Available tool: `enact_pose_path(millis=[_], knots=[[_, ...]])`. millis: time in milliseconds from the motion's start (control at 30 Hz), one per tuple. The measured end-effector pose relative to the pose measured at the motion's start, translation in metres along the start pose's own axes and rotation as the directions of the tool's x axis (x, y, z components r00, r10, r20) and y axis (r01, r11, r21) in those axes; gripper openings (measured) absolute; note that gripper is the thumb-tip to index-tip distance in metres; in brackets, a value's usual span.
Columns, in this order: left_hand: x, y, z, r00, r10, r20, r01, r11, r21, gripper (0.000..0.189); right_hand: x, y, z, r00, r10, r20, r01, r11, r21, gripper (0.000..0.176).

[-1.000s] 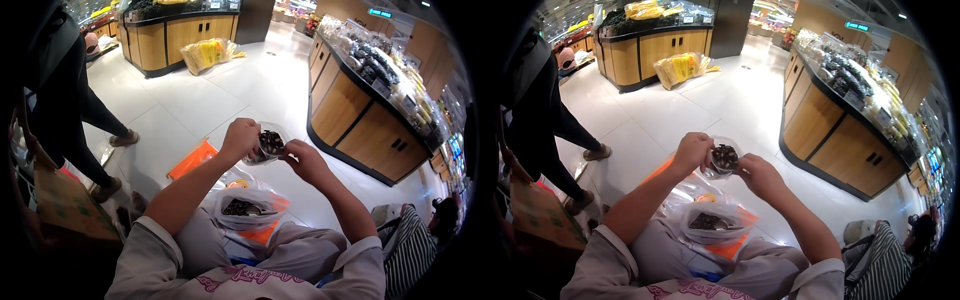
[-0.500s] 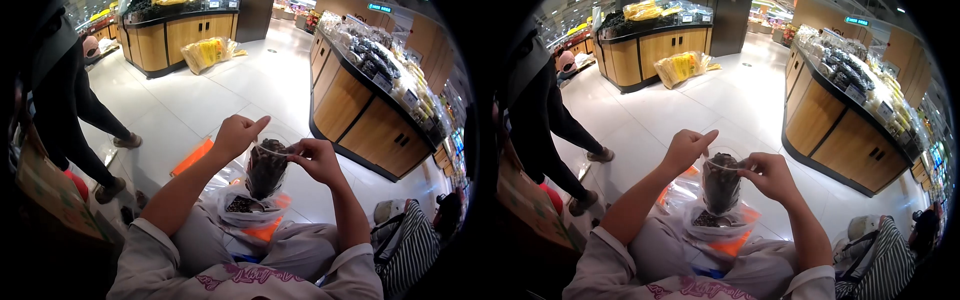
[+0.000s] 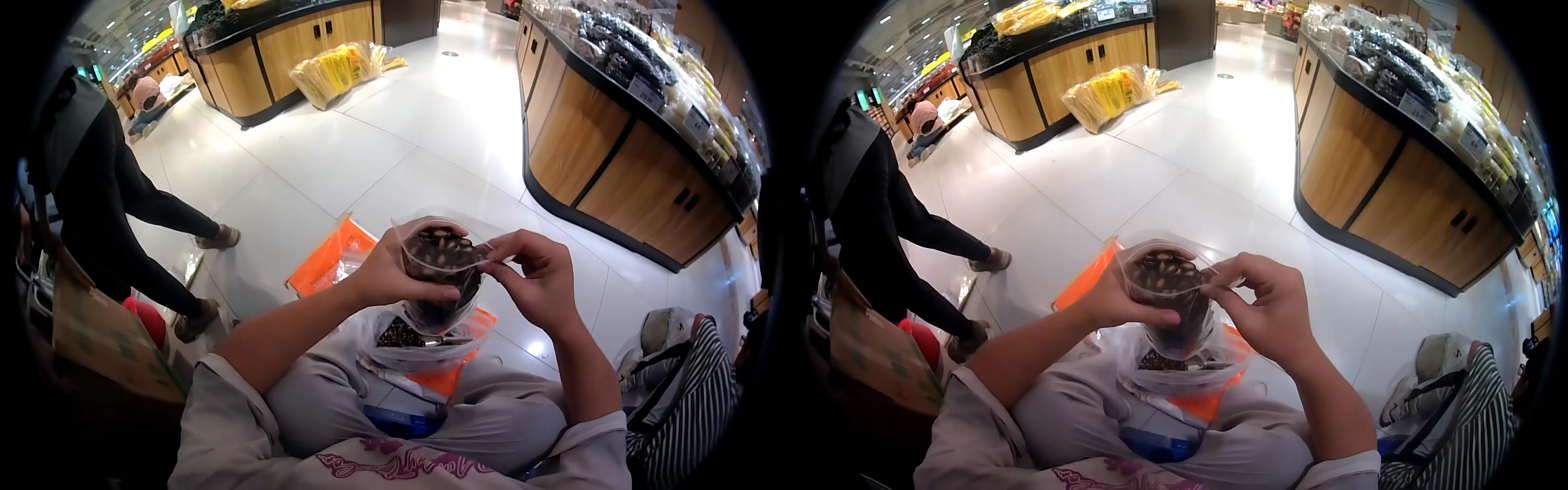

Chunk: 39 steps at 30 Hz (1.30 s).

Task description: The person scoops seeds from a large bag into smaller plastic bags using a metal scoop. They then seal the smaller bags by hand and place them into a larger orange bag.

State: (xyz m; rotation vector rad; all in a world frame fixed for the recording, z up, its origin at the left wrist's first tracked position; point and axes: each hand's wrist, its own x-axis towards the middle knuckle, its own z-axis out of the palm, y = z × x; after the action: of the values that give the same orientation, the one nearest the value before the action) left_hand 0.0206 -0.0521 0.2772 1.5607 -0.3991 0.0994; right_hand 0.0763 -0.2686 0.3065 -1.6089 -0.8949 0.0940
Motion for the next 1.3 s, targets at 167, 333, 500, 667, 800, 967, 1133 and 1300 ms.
enact_pose_path(millis=[167, 333, 500, 667, 800, 967, 1133, 1300], knots=[[0.008, -0.024, 0.003, 0.999, 0.024, -0.037, -0.022, 0.998, 0.051, 0.063, -0.001, 0.015, -0.005, 0.998, 0.059, -0.026, -0.059, 0.998, 0.025, 0.01], [-0.005, -0.054, 0.003, 0.996, -0.085, -0.028, 0.086, 0.995, 0.058, 0.065, -0.005, 0.037, -0.004, 0.989, 0.149, 0.02, -0.15, 0.989, 0.018, 0.009], [-0.02, -0.101, -0.005, 0.987, -0.154, 0.034, 0.15, 0.984, 0.095, 0.067, -0.02, 0.083, 0.007, 0.958, 0.243, 0.15, -0.236, 0.97, -0.063, 0.007], [-0.053, -0.166, 0.0, 0.948, -0.316, 0.043, 0.318, 0.947, -0.046, 0.068, -0.05, 0.147, 0.03, 0.863, 0.468, 0.19, -0.477, 0.879, 0.002, 0.011], [-0.093, -0.217, 0.008, 0.889, -0.456, 0.04, 0.458, 0.881, -0.122, 0.066, -0.089, 0.207, 0.052, 0.778, 0.567, 0.271, -0.588, 0.809, -0.005, 0.013], [-0.144, -0.282, 0.024, 0.792, -0.609, 0.028, 0.598, 0.767, -0.235, 0.062, -0.133, 0.277, 0.085, 0.56, 0.707, 0.431, -0.821, 0.543, 0.176, 0.01], [-0.169, -0.305, 0.03, 0.713, -0.698, 0.056, 0.685, 0.678, -0.268, 0.064, -0.155, 0.302, 0.102, 0.532, 0.697, 0.481, -0.846, 0.448, 0.288, 0.012], [-0.169, -0.313, 0.03, 0.603, -0.795, 0.064, 0.755, 0.543, -0.366, 0.058, -0.164, 0.331, 0.113, 0.474, 0.733, 0.488, -0.875, 0.456, 0.164, 0.012]])
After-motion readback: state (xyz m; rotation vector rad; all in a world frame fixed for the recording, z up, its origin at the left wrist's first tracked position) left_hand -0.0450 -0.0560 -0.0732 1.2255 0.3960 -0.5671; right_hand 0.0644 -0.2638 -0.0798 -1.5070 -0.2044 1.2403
